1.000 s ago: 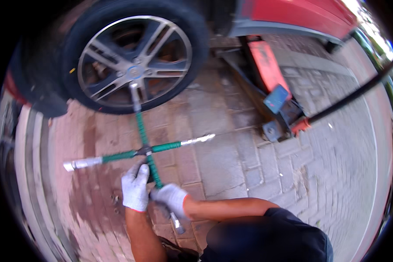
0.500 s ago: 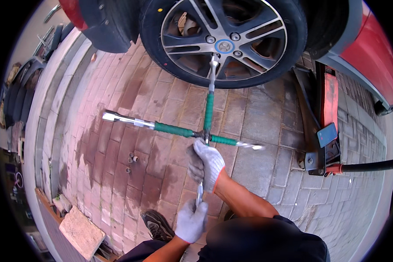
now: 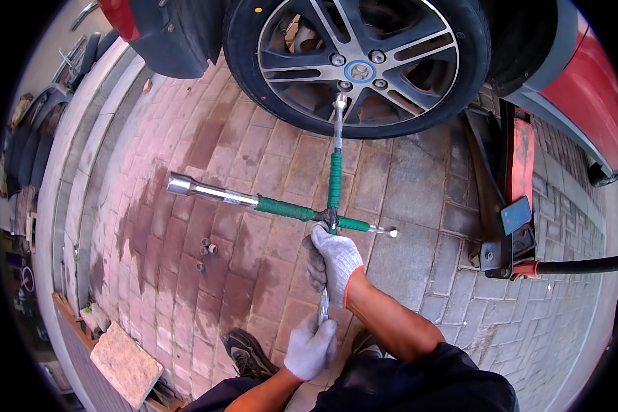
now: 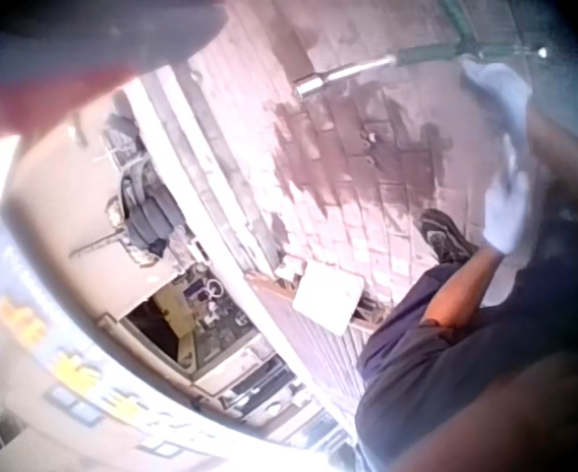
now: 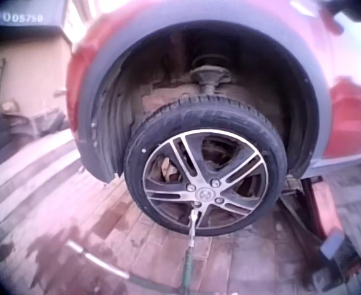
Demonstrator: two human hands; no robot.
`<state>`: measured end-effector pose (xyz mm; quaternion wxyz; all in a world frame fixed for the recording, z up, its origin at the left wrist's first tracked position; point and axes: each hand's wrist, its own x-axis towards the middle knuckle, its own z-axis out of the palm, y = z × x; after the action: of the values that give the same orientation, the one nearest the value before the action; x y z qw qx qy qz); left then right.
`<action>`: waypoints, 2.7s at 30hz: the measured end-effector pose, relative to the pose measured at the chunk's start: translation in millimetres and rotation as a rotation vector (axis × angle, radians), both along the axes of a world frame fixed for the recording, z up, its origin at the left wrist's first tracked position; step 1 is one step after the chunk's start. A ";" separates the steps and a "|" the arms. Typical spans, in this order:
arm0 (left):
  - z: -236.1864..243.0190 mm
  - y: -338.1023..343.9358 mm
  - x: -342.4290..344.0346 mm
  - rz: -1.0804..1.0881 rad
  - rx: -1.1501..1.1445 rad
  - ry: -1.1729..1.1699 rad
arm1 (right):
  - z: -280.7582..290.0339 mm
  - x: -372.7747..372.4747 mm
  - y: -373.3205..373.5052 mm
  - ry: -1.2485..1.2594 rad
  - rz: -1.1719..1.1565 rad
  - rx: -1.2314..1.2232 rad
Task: The person uses a cross wrench to loosen and remove lug nuts from a car wheel, then places the lug nuts back onto the bolts and tightens them using the wrench and by hand.
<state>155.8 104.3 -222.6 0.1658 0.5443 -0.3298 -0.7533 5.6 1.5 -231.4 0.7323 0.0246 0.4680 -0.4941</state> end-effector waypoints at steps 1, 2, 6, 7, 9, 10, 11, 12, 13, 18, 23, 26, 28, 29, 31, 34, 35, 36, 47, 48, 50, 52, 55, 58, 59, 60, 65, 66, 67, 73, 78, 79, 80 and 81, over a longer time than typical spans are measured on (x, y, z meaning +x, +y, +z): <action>0.6 -2.1 -1.2 0.006 0.030 0.030 | 3.1 -1.0 -1.8 0.030 0.002 0.005; 0.4 -2.7 -2.5 0.011 0.064 0.062 | 6.3 -2.2 -2.2 0.061 0.003 0.015; -7.0 -5.7 -6.0 0.013 0.081 0.130 | 12.4 -10.5 -4.6 0.138 -0.003 0.003; -7.9 -9.6 -7.7 0.004 0.084 0.140 | 10.4 -13.3 -6.7 0.160 0.001 -0.017; -9.4 -16.4 -10.4 0.023 0.138 0.189 | 9.6 -20.2 -14.1 0.207 0.018 -0.056; -10.0 -20.6 -10.4 0.048 0.189 0.227 | 13.4 -25.7 -16.5 0.288 0.104 0.006; -11.4 -25.0 -8.0 0.079 0.236 0.261 | 20.5 -32.8 -15.7 0.402 0.216 -0.011; -17.7 -28.4 -1.5 0.078 0.236 0.295 | 27.0 -45.3 -11.2 0.515 0.329 -0.031; -29.3 -31.4 8.6 0.078 0.236 0.328 | 27.9 -60.7 -6.8 0.626 0.442 -0.053; -53.9 -40.2 30.9 0.065 0.257 0.631 | 7.1 -176.0 -49.9 1.595 -0.155 -0.023; -49.8 -34.4 17.4 0.145 0.450 0.778 | -5.8 -250.1 -148.1 2.685 0.051 -0.287; -56.8 -37.1 22.5 0.136 0.432 0.775 | -0.6 -265.4 -164.3 2.609 0.330 -0.227; -58.9 -36.8 21.2 0.095 0.408 0.793 | 10.3 -272.1 -173.6 2.594 0.406 -0.157; -57.7 -35.8 20.3 0.106 0.411 0.804 | 19.2 -267.2 -174.6 2.617 0.419 -0.184; -53.8 -33.0 18.3 0.125 0.417 0.827 | 17.6 -264.0 -172.0 2.665 0.480 -0.163; -43.5 -32.1 19.6 0.160 0.459 0.759 | 27.3 -254.6 -171.1 2.625 0.545 -0.112; -39.2 -31.8 19.6 0.156 0.432 0.682 | 28.5 -251.7 -167.3 2.618 0.561 -0.111; -33.4 -33.8 19.2 0.153 0.404 0.603 | 31.9 -247.8 -164.5 2.610 0.577 -0.111; -1.7 -32.4 -4.9 0.077 -0.019 -0.057 | 38.4 -265.0 -171.3 2.574 0.682 -0.206; -2.0 -30.9 -5.8 0.070 -0.030 -0.086 | 40.1 -265.6 -171.8 2.569 0.675 -0.204; -4.9 -27.4 -8.0 0.042 -0.074 -0.153 | 44.4 -264.4 -169.2 2.560 0.671 -0.184; -9.0 -23.0 -11.3 -0.001 -0.142 -0.225 | 48.5 -257.2 -165.4 2.583 0.677 -0.089; -0.3 -19.8 -18.5 0.059 -0.129 -0.221 | 79.0 -198.9 -127.2 2.566 0.372 -0.343; -37.7 -12.9 -4.1 -0.183 -0.617 -0.284 | 116.5 -105.1 -58.5 2.359 0.204 -1.228; -24.4 -13.6 -11.0 -0.121 -0.463 -0.242 | 120.8 -72.1 -43.7 2.215 0.310 -1.471; -10.4 -14.6 -17.4 -0.052 -0.311 -0.206 | 127.6 -42.7 -43.9 2.085 0.470 -1.382; 26.1 -26.5 -23.1 0.042 -0.084 -0.153 | 113.8 -38.0 -63.4 2.284 0.314 -1.301; 31.2 -22.8 -20.0 0.057 -0.006 -0.102 | 117.6 -54.1 -48.5 2.366 0.326 -1.249; 31.2 -15.3 -16.1 0.084 0.085 0.046 | 106.9 -79.1 -33.4 2.382 0.162 -1.182; 17.6 -15.4 1.3 0.101 0.470 0.894 | -186.6 -32.6 81.6 1.297 0.914 -0.075; 8.7 -21.1 -5.4 0.082 0.526 0.856 | -176.6 5.0 102.5 0.489 0.995 -0.437; 6.1 -22.4 -3.3 0.082 0.534 0.805 | -175.0 3.7 102.1 0.417 0.949 -0.455; -5.4 -23.4 -5.9 0.079 0.543 0.760 | -173.2 -4.0 101.7 0.368 0.897 -0.463; -17.1 -25.0 -3.1 0.088 0.543 0.707 | -171.9 -4.1 100.1 0.348 0.867 -0.483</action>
<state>152.8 79.3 -239.7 0.1514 0.2907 -0.0195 -0.9446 1.6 101.6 -403.3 0.7656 -0.4235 0.4226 -0.2363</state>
